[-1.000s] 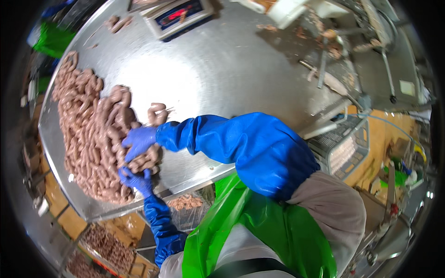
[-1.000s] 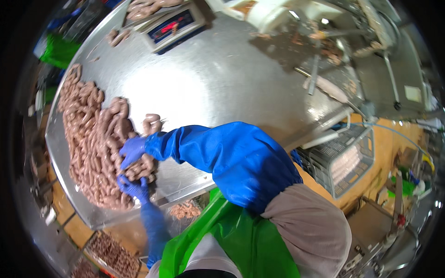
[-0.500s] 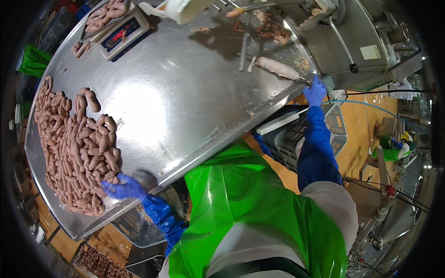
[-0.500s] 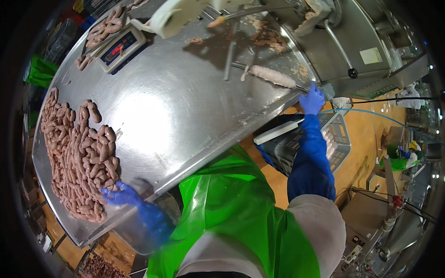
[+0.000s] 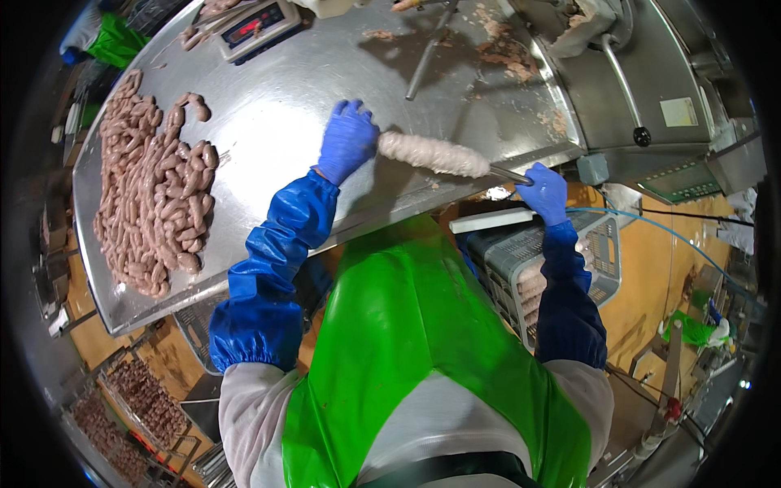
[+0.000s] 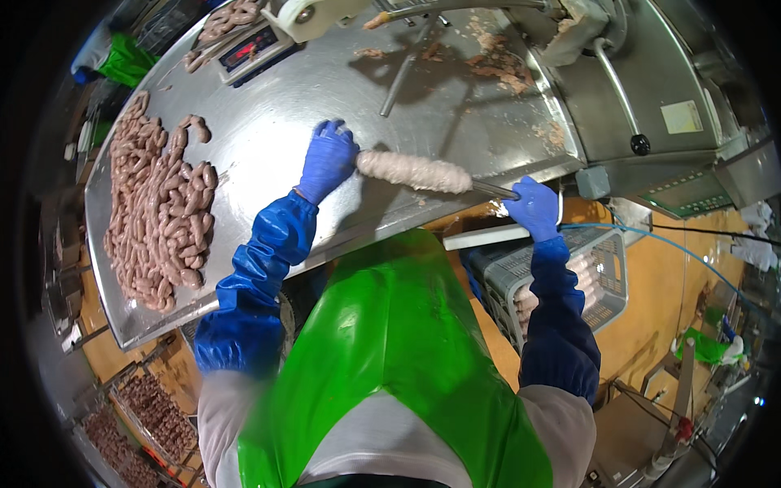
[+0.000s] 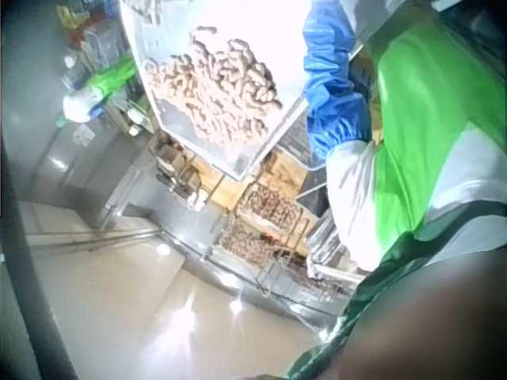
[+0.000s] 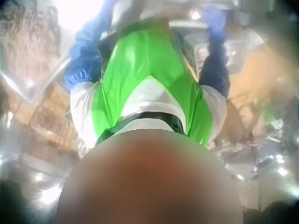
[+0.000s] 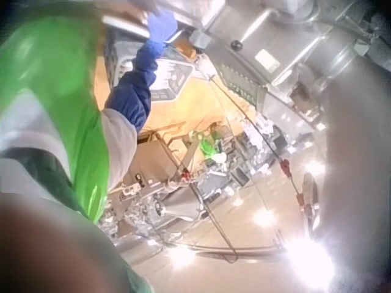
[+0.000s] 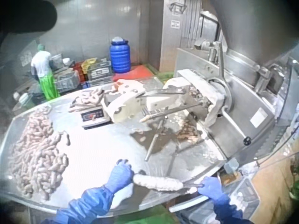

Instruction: The person operates a sausage stuffer, guiding the casing as it fills with meat. They repeatedly pinch and twist the casing to form individual links, then place the finished sausages onto a metal table. The person also handles the stuffer nozzle and casing during setup.

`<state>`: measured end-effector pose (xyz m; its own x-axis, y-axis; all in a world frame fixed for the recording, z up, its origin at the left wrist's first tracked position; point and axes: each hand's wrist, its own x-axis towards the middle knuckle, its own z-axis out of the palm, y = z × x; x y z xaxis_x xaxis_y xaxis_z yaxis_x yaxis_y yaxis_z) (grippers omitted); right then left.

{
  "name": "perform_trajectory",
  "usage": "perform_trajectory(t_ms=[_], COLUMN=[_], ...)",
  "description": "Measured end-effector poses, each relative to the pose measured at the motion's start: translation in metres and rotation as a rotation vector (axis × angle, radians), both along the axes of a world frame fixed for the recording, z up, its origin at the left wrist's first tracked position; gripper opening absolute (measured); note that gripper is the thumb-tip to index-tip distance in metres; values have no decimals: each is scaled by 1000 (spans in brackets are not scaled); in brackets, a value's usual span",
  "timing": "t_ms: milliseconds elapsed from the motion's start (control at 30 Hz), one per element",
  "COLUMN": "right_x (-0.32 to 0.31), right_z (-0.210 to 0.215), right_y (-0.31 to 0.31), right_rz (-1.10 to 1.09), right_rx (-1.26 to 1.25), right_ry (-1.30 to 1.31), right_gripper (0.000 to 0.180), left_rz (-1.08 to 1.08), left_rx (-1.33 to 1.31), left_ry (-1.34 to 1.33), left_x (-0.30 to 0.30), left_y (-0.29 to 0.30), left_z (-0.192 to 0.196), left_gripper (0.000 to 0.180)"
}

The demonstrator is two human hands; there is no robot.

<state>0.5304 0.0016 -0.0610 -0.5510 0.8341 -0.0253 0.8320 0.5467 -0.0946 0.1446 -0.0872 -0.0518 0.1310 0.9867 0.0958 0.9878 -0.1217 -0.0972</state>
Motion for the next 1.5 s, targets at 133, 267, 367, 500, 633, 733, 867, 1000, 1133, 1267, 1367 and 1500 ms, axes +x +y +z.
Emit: perform_trajectory(t_ms=[133,267,367,500,633,733,867,1000,1133,1267,1367,1500], right_x=[-106,-151,-164,-201,-262,-288,-291,-304,-326,-329,-328,-334], right_z=[-1,17,38,35,-5,-13,33,87,119,124,124,116], right_y=[-25,-17,4,34,54,52,30,13,41,63,73,78], right_rz=[-9,9,311,3,-418,-413,45,637,816,830,865,843], right_rx=[-222,-73,59,-76,-1178,-969,299,270,117,222,222,127], right_ry=[145,173,271,1075,1644,1652,963,388,430,432,480,497], right_gripper=[21,21,27,39,42,46,73,73,67,61,60,60], left_rz=[-140,64,391,725,893,931,883,734,644,630,689,750], left_rx=[-50,-12,-202,-115,-23,-9,120,306,474,500,425,383], left_ry=[-214,-481,-591,-535,-503,-519,-438,-450,-464,-469,-427,-451], left_x=[25,-37,-116,-143,-150,-155,-153,-145,-134,-127,-120,-114], left_y=[-8,-50,-122,-213,-259,-263,-239,-194,-159,-141,-133,-131], left_z=[-9,7,32,34,35,34,39,60,92,112,117,117], left_gripper=[19,37,54,56,53,52,49,47,40,37,39,44])
